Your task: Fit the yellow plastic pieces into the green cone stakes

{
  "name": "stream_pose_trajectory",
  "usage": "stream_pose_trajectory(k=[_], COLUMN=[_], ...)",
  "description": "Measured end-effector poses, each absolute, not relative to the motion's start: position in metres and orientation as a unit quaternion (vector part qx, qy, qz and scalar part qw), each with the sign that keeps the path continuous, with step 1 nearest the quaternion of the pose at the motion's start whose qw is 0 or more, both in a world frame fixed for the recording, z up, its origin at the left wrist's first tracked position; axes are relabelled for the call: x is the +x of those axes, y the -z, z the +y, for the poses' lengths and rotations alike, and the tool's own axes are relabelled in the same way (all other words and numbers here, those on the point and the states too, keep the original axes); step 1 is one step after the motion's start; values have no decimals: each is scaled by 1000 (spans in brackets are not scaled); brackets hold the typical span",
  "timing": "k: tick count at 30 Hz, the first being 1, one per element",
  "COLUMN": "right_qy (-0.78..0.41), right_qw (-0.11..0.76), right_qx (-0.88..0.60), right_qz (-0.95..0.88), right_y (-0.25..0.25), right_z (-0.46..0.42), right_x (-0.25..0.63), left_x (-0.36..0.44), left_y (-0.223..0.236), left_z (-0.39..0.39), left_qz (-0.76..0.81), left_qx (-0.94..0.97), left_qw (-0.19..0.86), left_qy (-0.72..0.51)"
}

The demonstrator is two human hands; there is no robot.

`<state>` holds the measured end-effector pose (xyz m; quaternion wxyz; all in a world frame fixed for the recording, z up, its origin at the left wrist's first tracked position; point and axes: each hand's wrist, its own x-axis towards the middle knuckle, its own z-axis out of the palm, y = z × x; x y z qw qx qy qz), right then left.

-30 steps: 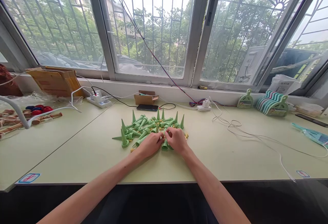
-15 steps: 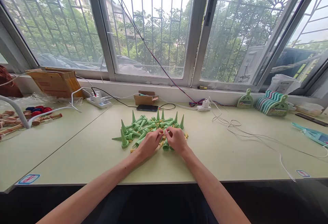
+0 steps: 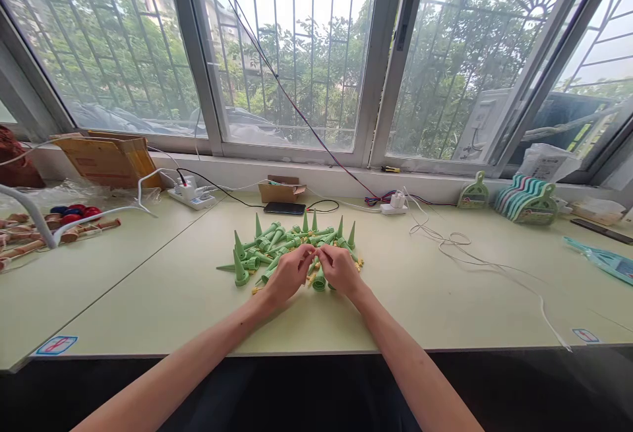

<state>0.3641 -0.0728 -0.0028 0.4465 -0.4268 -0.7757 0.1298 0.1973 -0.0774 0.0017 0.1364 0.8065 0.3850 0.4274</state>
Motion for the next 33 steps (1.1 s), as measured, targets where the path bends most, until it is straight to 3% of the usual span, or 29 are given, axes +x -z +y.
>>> stream_pose_trajectory(k=[33], right_qy=[-160], right_qw=[472], right_qx=[-412], right_qz=[-763], right_y=[4], right_z=[-72], right_x=[364], left_x=[197], left_y=[5], left_z=[-74], left_qz=[350], left_qx=[825], left_qw=[137], left_qy=[-421])
